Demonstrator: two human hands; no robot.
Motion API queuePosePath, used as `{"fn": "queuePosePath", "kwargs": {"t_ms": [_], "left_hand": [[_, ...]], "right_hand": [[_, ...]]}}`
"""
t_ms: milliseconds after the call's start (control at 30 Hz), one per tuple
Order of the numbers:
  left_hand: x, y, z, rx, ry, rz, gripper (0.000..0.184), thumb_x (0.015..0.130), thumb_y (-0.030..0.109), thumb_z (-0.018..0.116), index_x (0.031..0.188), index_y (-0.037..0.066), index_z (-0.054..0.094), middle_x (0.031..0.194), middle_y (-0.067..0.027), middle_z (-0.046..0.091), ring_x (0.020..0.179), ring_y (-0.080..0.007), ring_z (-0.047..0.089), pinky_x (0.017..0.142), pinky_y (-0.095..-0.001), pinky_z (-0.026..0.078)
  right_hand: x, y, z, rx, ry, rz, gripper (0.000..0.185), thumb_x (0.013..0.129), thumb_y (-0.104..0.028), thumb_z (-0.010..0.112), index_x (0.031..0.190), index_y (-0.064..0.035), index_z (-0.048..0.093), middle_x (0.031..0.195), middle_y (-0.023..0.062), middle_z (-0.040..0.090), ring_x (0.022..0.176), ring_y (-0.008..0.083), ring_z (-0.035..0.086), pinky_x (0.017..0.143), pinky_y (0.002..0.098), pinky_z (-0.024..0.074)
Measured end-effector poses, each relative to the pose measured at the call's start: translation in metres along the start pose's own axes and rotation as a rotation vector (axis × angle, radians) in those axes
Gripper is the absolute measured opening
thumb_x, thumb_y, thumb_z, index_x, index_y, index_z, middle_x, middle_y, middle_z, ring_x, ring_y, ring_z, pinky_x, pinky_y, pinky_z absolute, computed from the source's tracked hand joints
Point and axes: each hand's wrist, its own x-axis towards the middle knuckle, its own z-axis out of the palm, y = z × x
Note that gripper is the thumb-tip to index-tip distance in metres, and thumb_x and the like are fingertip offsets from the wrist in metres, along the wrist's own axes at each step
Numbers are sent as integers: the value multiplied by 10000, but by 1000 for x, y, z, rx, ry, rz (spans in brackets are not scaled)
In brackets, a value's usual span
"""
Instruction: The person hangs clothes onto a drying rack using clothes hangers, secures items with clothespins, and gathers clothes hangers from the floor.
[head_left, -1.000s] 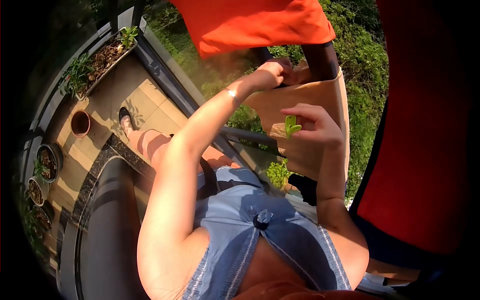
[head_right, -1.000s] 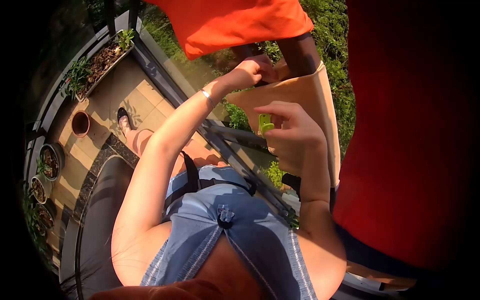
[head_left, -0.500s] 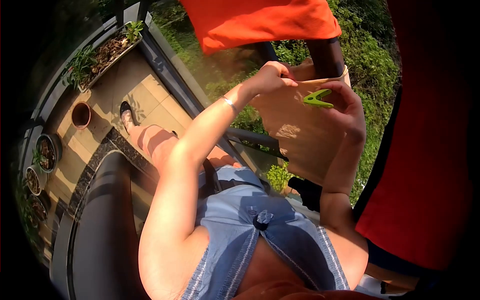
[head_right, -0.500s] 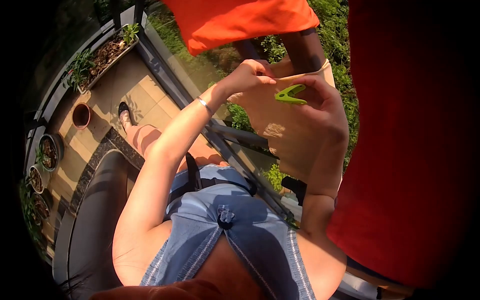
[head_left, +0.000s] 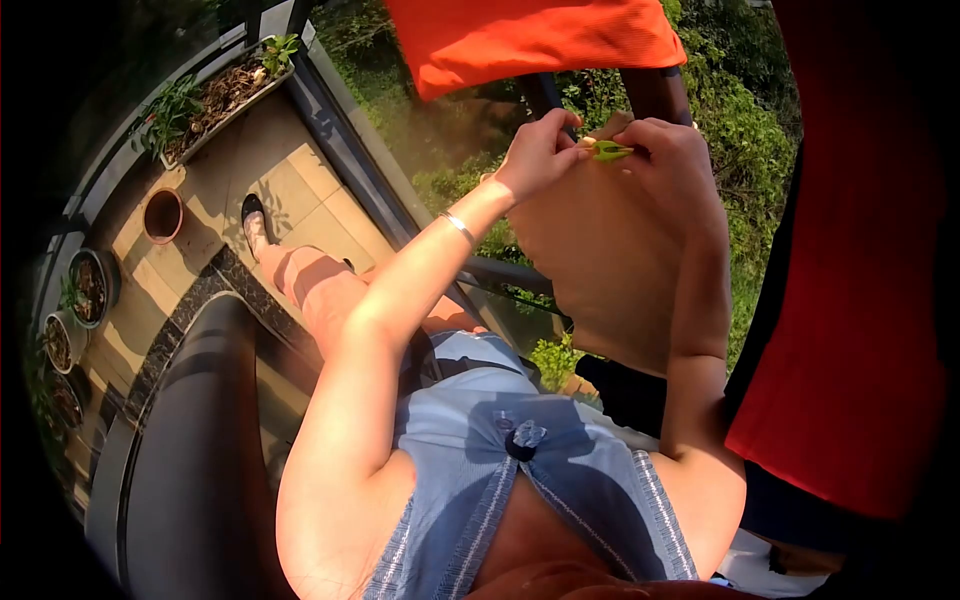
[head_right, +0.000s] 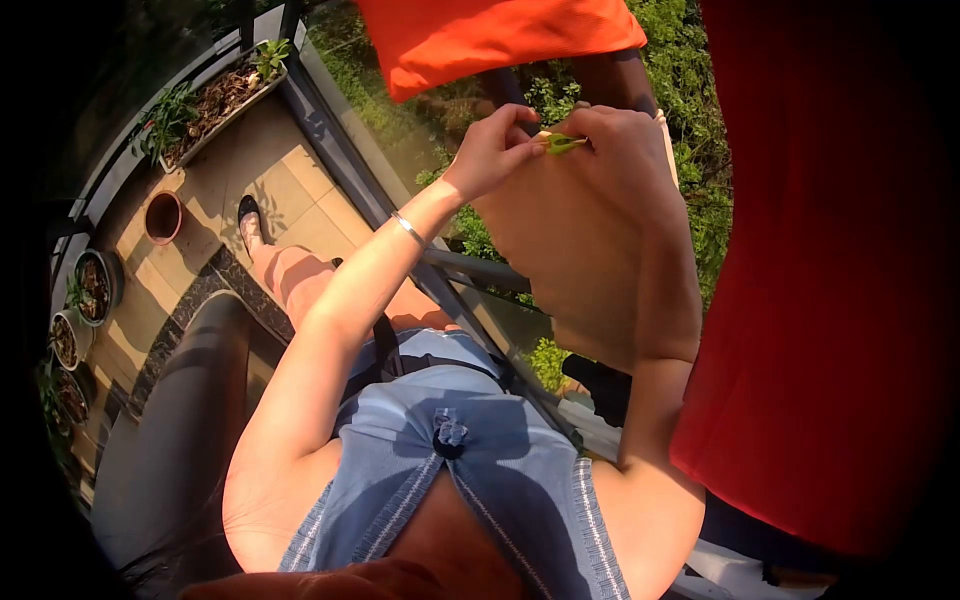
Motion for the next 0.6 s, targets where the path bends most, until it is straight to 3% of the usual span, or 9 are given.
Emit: {"fn": "queuePosePath", "kwargs": {"t_ms": [67,200,367,500,567,600], "left_hand": [[-1,6,0,133,50,-93,191,729,148,654,851,7,613,707,-72,618,643,-113,575,589,-243,448],[-2,5,2,229,25,-61,238,712,166,657,897,22,612,705,-92,624,644,-157,595,585,-284,455],[-16,16,4,448,99,86,100,743,161,594,823,102,592,713,-115,601,683,-296,587,602,-340,465],[-17,10,6,431,119,147,66,755,142,564,808,107,549,707,-113,589,677,-336,562,617,-359,463],[-17,4,7,508,196,376,77,762,123,549,830,97,526,711,-113,590,662,-337,560,617,-371,456],[-18,1,8,507,184,390,77,762,123,549,830,97,526,711,-113,590,662,-337,560,617,-371,456]], "right_hand": [[1,-1,2,-45,3,-36,122,642,-32,615,764,-24,605,709,102,591,636,244,585,576,315,455],[6,-1,4,-151,-37,-77,49,649,-89,560,669,-46,572,691,103,577,676,301,559,610,390,433],[16,-5,1,-200,-95,-159,37,626,-75,559,642,-42,554,667,114,567,698,312,553,619,409,421],[30,3,7,-207,-213,-185,87,582,-82,592,625,-10,568,650,134,565,657,315,550,592,391,424],[37,4,10,-215,-239,-183,80,579,-80,595,606,-11,565,638,134,562,656,313,550,592,392,424],[42,0,12,-259,-354,-92,79,583,-79,598,625,-18,574,647,126,569,675,304,559,607,387,433]]}}
